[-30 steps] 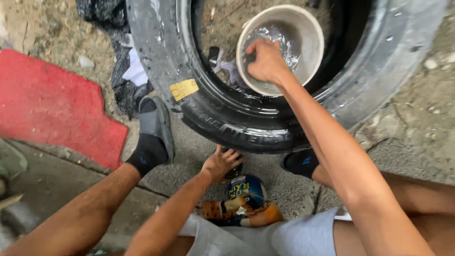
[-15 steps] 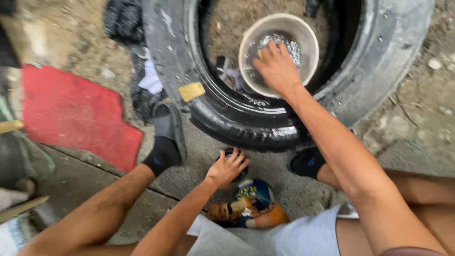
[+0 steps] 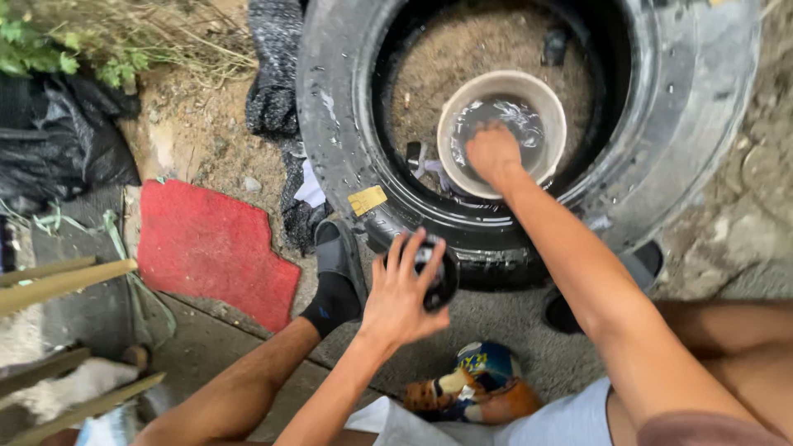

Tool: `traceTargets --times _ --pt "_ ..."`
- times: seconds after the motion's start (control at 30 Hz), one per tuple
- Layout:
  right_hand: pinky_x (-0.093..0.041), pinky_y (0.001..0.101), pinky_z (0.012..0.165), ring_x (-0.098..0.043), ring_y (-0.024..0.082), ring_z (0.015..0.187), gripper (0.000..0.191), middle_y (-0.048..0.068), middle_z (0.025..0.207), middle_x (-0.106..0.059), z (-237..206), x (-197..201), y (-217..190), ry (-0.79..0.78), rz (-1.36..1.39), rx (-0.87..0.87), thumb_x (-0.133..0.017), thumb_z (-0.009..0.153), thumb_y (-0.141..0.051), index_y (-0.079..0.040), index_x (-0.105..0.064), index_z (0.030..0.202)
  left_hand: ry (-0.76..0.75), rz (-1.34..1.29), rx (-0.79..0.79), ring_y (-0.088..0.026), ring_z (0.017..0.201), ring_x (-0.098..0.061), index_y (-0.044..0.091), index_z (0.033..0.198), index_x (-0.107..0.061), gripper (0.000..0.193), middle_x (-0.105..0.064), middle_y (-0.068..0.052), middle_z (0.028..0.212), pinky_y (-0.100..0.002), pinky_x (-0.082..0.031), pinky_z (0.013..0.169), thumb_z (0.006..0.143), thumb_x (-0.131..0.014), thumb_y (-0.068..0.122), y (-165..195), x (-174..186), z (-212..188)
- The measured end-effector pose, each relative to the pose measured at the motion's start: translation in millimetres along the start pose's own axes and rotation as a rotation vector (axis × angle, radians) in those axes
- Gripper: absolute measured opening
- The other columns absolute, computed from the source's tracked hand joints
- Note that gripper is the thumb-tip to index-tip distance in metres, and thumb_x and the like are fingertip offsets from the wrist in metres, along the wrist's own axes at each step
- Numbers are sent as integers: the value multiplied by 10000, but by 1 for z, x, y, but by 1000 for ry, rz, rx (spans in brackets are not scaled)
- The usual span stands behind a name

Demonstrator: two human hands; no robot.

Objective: The person sits on the ground and scrubs a small metal part with a sponge, repeatedly dipping it into a bucket of water placed inside a tire. The person rotates the part to clean different sides and rinses it in the bucket.

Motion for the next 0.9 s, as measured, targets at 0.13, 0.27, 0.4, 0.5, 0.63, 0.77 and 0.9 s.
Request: traceTargets --times 0.13,0.27,0.4,0.5,0.63,0.77,0.9 --pt "-233 577 1199 -301 377 1501 488 156 1550 -466 -24 60 -26 241 -194 135 -518 921 -203 25 -647 1333 -48 25 155 -461 1464 -257 154 1544 -392 1048 -293 -219 1604 -640 -321 1063 631 -817 440 -11 -8 39" --pt "-103 635 1226 -156 350 1585 512 122 1680 -325 -64 96 -36 323 -427 198 -521 933 -230 -12 -606 1389 -55 55 197 -453 1490 -190 153 1536 -371 1019 -232 -218 1623 -680 -223 1102 661 -794 461 -10 -14 47" --pt "-63 627 1228 -141 295 1581 565 78 1705 -286 -102 128 -44 485 -470 246 -514 935 -264 -79 -563 1466 86 76 142 -451 1506 -188 153 1559 -379 977 -250 -217 1637 -664 -153 1178 714 -754 471 -8 -12 40" --pt "-44 613 1254 -147 255 1590 593 57 1714 -282 -124 147 -54 617 -494 285 -500 967 -275 -108 -540 1534 138 110 115 -454 1515 -182 157 1563 -380 951 -259 -215 1638 -653 -123 1198 747 -736 491 -9 -16 40" --pt "-47 598 1273 -175 224 1596 591 32 1716 -300 -149 159 -73 681 -436 402 -492 989 -316 -128 -548 1546 87 147 145 -445 1519 -170 141 1552 -370 944 -251 -211 1634 -651 -91 1202 763 -732 512 -12 -25 43" --pt "-65 587 1275 -198 190 1586 573 5 1703 -322 -165 164 -84 690 -368 480 -508 976 -313 -149 -577 1520 53 150 172 -423 1519 -168 138 1545 -377 944 -242 -191 1640 -642 -79 1203 753 -729 511 -12 -27 45" --pt "-85 583 1289 -227 195 1587 559 7 1700 -342 -178 174 -85 768 -328 493 -525 989 -306 -149 -591 1521 57 152 179 -416 1524 -167 138 1533 -396 921 -243 -182 1646 -641 -82 1202 757 -727 506 -12 -26 45"
Point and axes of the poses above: each hand's wrist, its own z-axis towards the middle knuckle, its own x-axis out of the back of the hand, y = z × x, the point moved 9 cm from there along z, towards the middle knuckle
